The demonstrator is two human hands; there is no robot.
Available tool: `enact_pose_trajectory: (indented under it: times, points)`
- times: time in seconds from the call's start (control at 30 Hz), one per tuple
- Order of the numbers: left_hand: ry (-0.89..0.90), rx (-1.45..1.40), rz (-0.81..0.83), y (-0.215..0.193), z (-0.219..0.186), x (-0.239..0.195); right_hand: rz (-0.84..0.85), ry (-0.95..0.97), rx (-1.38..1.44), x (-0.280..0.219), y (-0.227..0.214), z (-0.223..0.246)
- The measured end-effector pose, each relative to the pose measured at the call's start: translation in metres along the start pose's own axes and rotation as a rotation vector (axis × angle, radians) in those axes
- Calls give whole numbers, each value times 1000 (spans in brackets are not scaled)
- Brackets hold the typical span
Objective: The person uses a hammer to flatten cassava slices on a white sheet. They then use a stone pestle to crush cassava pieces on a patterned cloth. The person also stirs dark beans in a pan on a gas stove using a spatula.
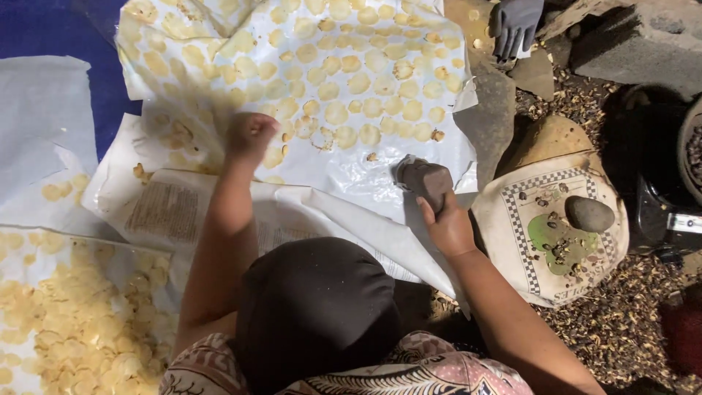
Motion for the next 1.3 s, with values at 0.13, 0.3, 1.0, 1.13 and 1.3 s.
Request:
enact_pose_trajectory:
  times: [0.13, 0.3, 1.0, 1.13, 1.3]
  points:
    - [216, 410, 51, 18, -18, -15, -89, -56, -23, 0, -2, 3]
    - [231, 506, 34, 29, -46, -27, -18, -37, 112, -2, -21, 28]
    - [1039, 652, 340, 297, -154, -96, -750, -471, 613, 18, -114, -5]
    - [1025, 610, 268, 238, -167, -68, -313, 32, 104, 37, -49, -11]
    - [591, 239, 231, 191, -153, -52, -43, 100, 171, 41, -96, 3]
Point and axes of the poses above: each hand's wrist, its own x-axis towards the middle knuckle, its own y-axis out of the palm, z = x × y, the point moved 4 cm from there along x, towards the middle knuckle, and after that the axes turned 2 degrees about -z, right-handed, at the moved point
